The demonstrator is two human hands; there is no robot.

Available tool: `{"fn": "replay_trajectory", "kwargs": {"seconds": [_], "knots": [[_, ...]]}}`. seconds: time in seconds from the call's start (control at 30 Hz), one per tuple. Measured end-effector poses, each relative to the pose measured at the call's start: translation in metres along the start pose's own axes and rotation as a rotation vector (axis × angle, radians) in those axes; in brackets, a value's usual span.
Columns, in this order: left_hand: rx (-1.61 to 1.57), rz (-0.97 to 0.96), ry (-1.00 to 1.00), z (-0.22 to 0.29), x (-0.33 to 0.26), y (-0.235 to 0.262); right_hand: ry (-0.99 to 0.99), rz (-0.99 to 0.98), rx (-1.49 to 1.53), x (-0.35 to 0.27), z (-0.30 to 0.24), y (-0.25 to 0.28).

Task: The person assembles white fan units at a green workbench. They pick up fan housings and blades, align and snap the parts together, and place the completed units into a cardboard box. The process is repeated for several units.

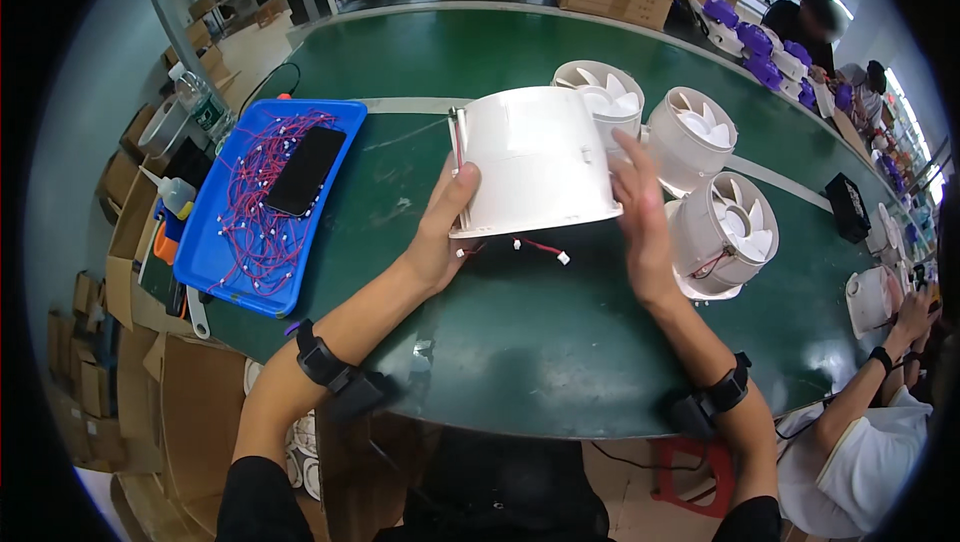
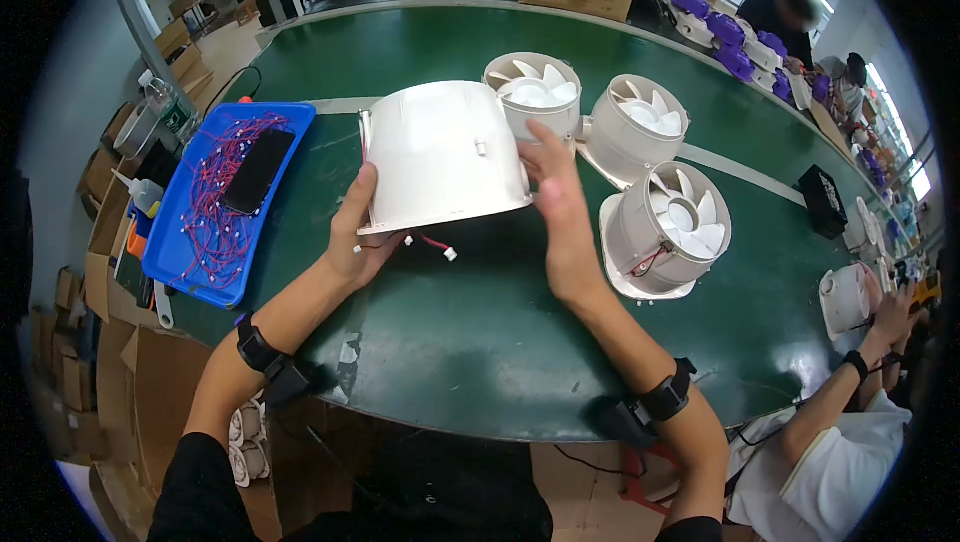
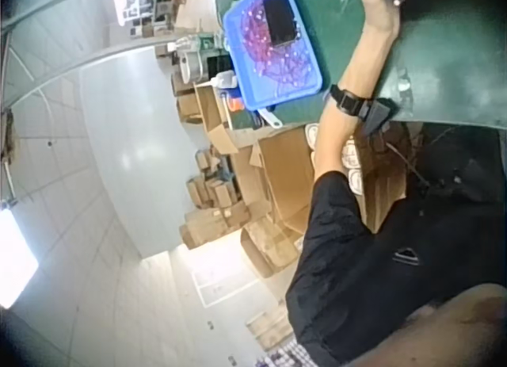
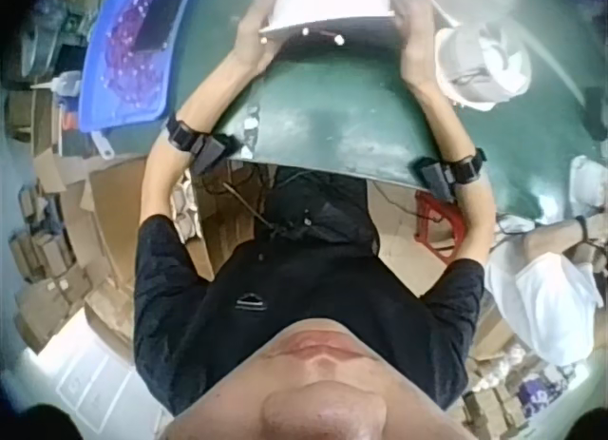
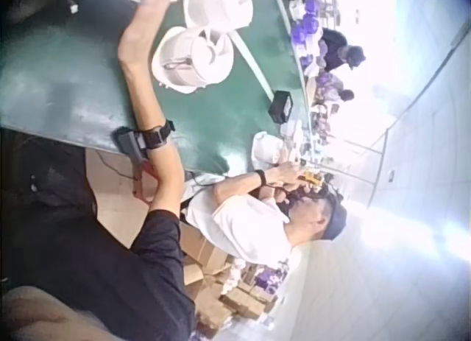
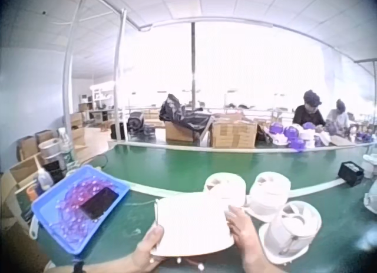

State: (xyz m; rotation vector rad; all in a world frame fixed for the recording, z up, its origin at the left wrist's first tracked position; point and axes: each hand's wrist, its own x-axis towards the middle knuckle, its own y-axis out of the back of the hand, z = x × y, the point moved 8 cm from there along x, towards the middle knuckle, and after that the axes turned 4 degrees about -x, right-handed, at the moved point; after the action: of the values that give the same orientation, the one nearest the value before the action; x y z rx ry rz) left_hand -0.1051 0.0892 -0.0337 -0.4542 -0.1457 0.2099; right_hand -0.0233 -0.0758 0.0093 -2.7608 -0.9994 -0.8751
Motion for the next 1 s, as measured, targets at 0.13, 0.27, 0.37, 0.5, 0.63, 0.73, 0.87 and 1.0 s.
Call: {"fn": "replay_trajectory", "kwargs": {"seconds": [0.13, 0.27, 0.37, 0.5, 0.63, 0.73, 0.87, 1.0], "knots": [[0.028, -0.071, 0.008, 0.002, 0.004, -0.003, 0.056, -0.087, -0.109, -0.01, -0.004, -0.015], [0.109, -0.09, -0.118, 0.006, 0.003, -0.007, 0.05, -0.103, -0.082, -0.009, -0.005, -0.015], [0.141, -0.11, -0.135, 0.008, 0.003, -0.008, 0.032, -0.085, -0.078, -0.009, -0.002, -0.015], [0.125, -0.113, -0.129, 0.008, 0.003, -0.009, 0.028, -0.07, -0.099, -0.01, -0.003, -0.015], [0.123, -0.121, -0.122, 0.006, 0.004, -0.009, 0.031, -0.067, -0.097, -0.01, -0.002, -0.014], [0.133, -0.102, -0.113, 0.008, 0.003, -0.009, 0.025, -0.068, -0.101, -0.01, 0.0, -0.014], [0.165, -0.079, -0.155, 0.011, 0.003, -0.009, 0.037, -0.072, -0.103, -0.009, -0.003, -0.015], [0.253, -0.033, -0.192, 0.017, 0.003, -0.008, -0.004, -0.078, -0.079, -0.008, 0.002, -0.012]]}}
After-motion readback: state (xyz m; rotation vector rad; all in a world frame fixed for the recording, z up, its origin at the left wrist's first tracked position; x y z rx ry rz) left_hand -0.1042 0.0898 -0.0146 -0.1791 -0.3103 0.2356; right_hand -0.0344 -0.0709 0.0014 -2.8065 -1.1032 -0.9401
